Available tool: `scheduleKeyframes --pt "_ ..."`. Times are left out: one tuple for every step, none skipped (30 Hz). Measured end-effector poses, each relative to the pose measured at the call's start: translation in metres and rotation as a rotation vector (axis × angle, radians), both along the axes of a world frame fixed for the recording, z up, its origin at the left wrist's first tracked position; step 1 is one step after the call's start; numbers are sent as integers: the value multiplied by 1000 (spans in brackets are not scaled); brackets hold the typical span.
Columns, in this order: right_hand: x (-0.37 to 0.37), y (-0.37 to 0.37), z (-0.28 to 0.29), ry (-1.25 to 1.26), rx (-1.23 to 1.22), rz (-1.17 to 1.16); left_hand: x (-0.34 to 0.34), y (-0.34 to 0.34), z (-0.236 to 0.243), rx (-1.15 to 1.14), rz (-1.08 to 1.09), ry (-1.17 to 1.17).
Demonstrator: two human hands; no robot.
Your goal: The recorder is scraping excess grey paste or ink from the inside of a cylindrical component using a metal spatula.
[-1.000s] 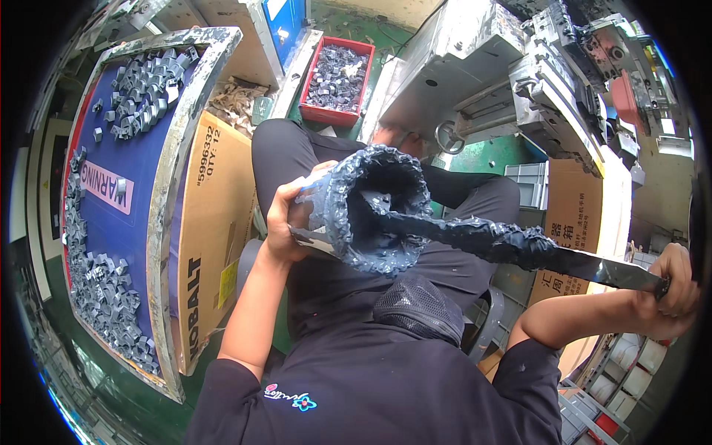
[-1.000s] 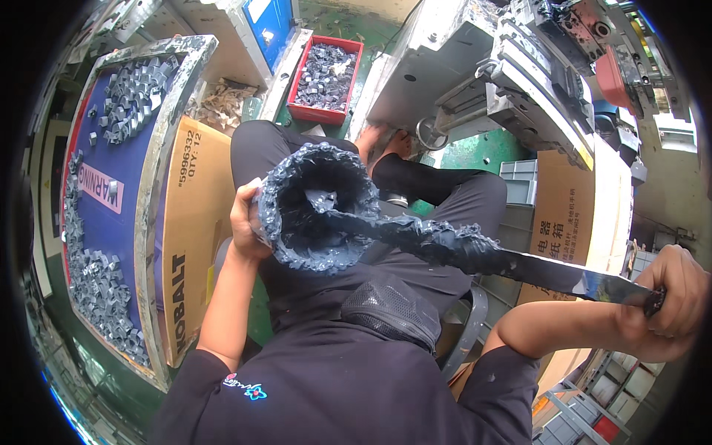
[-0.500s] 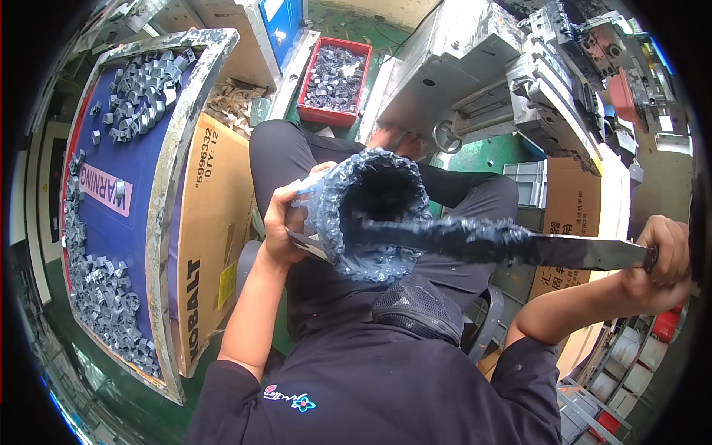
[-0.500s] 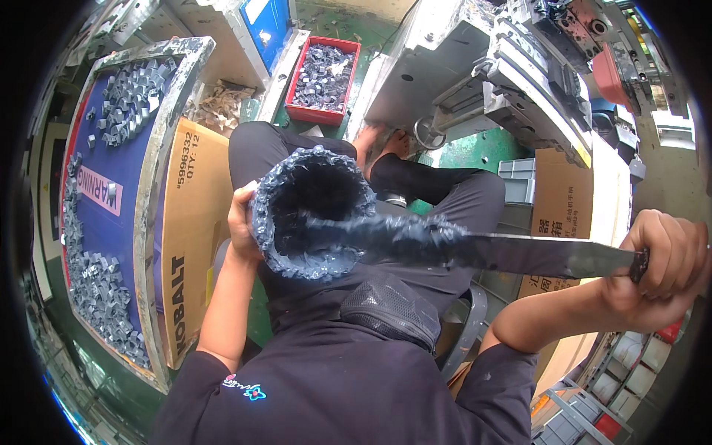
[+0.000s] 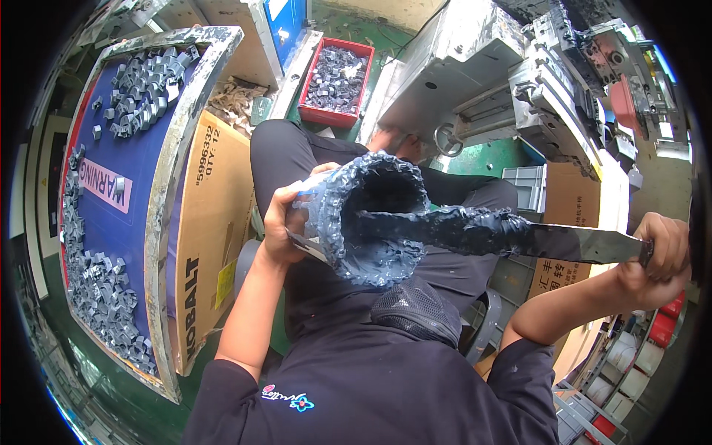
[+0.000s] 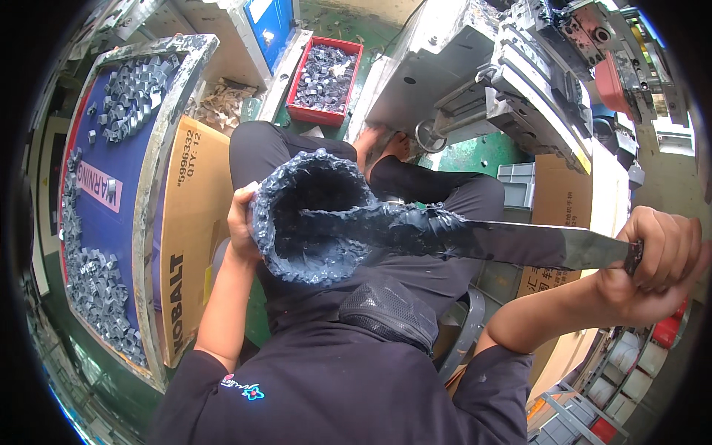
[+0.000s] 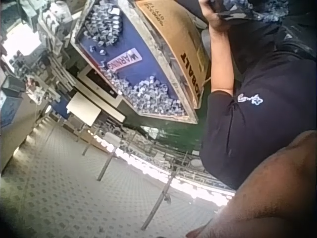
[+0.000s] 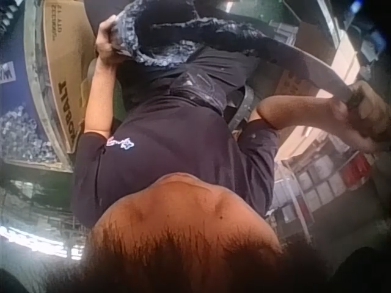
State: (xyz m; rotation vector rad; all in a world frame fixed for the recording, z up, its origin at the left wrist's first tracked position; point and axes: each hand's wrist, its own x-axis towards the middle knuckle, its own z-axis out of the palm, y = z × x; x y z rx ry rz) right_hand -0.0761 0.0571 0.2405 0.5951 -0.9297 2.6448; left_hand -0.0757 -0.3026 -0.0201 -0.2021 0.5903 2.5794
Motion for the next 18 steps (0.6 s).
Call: scheduleKeyframes --pt "0 -1 0 0 0 1 0 0 -1 24 -11 22" --pt "0 -2 0 -1 15 4 0 0 -2 48 -23 43" --pt "-1 -2 -1 -2 30 6 0 0 -2 49 -23 44" --pt "0 -2 0 -3 30 5 0 0 -2 42 -24 38" --pt "0 -1 0 -9 23 -24 1 1 -2 35 -26 33" --pt "1 0 0 -15 16 -54 1 1 -3 35 -27 32" --pt "1 3 1 -15 16 -54 1 1 -5 30 -36 39" --pt "2 7 2 -5 13 -97 1 1 -6 26 -45 45" --pt "2 11 3 4 11 -140 1 1 -6 26 -45 45" --pt "3 13 4 4 11 -140 1 1 -6 45 -45 42" --pt "3 15 5 -2 -6 -112 1 2 -6 64 -45 40" --pt "3 17 7 -9 -23 -83 0 1 -8 65 -45 40" --pt "5 21 8 -9 -24 -81 -1 -2 -9 148 -63 90" --pt "7 26 10 -31 12 -58 -2 -3 -9 232 -82 141" --pt "10 32 12 -53 48 -34 -2 -4 -8 231 -81 141" --pt "15 41 16 -53 50 -38 -3 -2 -3 72 -100 132" --pt "18 49 19 -50 63 -150 -3 -2 2 -91 -112 122" --pt "22 56 20 -47 76 -263 -3 -1 3 -94 -110 122"
